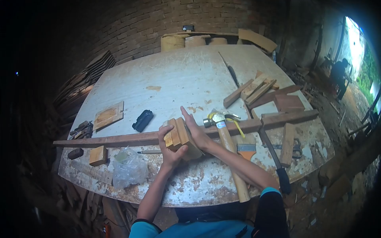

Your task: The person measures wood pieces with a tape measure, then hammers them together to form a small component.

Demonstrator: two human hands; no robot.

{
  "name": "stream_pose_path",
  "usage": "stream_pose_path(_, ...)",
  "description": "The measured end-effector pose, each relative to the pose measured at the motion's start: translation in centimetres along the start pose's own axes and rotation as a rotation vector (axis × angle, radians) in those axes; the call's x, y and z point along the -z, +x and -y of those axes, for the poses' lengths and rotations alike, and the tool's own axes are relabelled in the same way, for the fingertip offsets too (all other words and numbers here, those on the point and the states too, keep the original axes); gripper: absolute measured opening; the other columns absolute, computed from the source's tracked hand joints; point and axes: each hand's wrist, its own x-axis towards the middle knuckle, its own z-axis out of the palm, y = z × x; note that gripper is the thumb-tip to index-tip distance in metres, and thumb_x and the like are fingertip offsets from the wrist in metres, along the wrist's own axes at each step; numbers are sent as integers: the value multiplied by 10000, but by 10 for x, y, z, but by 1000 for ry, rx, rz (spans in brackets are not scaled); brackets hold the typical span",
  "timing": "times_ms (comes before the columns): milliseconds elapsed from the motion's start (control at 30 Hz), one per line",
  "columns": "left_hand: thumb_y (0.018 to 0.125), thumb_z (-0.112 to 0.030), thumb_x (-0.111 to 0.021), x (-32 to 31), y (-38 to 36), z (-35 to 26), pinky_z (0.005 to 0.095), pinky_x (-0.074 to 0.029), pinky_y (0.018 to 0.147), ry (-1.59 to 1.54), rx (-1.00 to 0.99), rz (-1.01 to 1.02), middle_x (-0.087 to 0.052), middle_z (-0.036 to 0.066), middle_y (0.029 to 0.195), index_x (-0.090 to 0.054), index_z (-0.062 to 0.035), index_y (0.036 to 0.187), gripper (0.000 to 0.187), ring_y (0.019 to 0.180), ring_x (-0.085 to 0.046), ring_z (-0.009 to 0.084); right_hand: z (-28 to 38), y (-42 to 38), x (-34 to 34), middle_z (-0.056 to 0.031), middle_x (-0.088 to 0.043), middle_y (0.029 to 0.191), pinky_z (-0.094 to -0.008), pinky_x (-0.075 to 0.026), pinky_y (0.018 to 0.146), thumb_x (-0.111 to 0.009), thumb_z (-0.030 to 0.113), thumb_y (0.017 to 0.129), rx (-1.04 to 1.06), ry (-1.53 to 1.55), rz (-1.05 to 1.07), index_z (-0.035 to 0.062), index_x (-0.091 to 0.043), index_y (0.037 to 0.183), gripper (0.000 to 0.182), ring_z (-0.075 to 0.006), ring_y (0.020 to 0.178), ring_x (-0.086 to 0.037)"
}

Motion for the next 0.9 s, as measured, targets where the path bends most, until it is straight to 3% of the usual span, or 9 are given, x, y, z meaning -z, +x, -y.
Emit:
stream_pose_path(33,587,-355,-796,1,2,0,393,-370,940,50,-60,-1,-377,141,1109,-407,-51,1168,762,1060,-431,263,0,0,-1,-186,-111,1512,-402,-11,1128,-122,547,940,-68,20,-13,-9,-93,1447,753,-306,1408,-16)
stream_pose_path(67,598,-338,-799,0,0,2,396,-373,937,-74,-33,4,-356,141,1139,-392,-56,1193,774,1068,-429,264,3,-2,0,-175,-90,1518,-386,-21,1129,-127,561,939,210,-145,22,0,-88,1450,760,-278,1411,-18)
stream_pose_path(167,601,-323,-805,1,-1,9,397,-373,935,-54,-69,-30,-338,146,1172,-380,-58,1213,791,1079,-427,263,15,-1,-1,-181,-83,1518,-373,-35,1130,-119,547,946,395,-241,95,5,-84,1451,742,-265,1410,-24)
stream_pose_path(233,603,-309,-812,-1,-4,4,425,-370,945,109,-17,-43,-341,172,1193,-368,-55,1225,806,1097,-421,296,-12,7,2,-185,-92,1514,-377,-45,1130,-128,531,951,-205,195,56,7,-74,1454,729,-276,1409,-18)
stream_pose_path(400,596,-306,-813,-7,-7,5,438,-357,942,191,-73,-126,-360,186,1175,-384,-95,1223,789,1100,-416,317,11,4,9,-180,-56,1520,-357,-97,1128,-190,586,927,216,-9,162,31,-32,1461,787,-272,1405,-81)
stream_pose_path(500,610,-295,-803,-9,-5,-1,450,-345,951,179,-36,-132,-367,181,1168,-385,-57,1214,772,1112,-408,315,-1,4,9,-154,-33,1529,-412,-33,1130,-144,636,901,-214,174,177,33,-47,1461,829,-299,1408,-22)
stream_pose_path(600,638,-277,-788,-5,-4,8,425,-352,951,13,9,-168,-381,159,1160,-387,-33,1206,737,1106,-417,288,39,13,4,-146,-36,1530,-413,-26,1132,-120,687,871,306,-97,203,34,-52,1461,882,-299,1410,-16)
stream_pose_path(733,695,-244,-754,-1,3,7,378,-365,954,-47,157,-233,-407,132,1149,-384,-33,1216,673,1100,-436,241,0,17,3,-154,-67,1525,-443,-17,1129,-115,698,858,60,-98,210,33,-62,1459,898,-311,1410,10)
stream_pose_path(900,718,-242,-741,-3,6,12,371,-383,944,-100,130,-170,-405,136,1174,-381,-40,1228,656,1084,-457,239,36,27,6,-152,-96,1522,-432,-25,1130,-136,629,901,317,-216,202,31,-83,1457,819,-312,1410,-9)
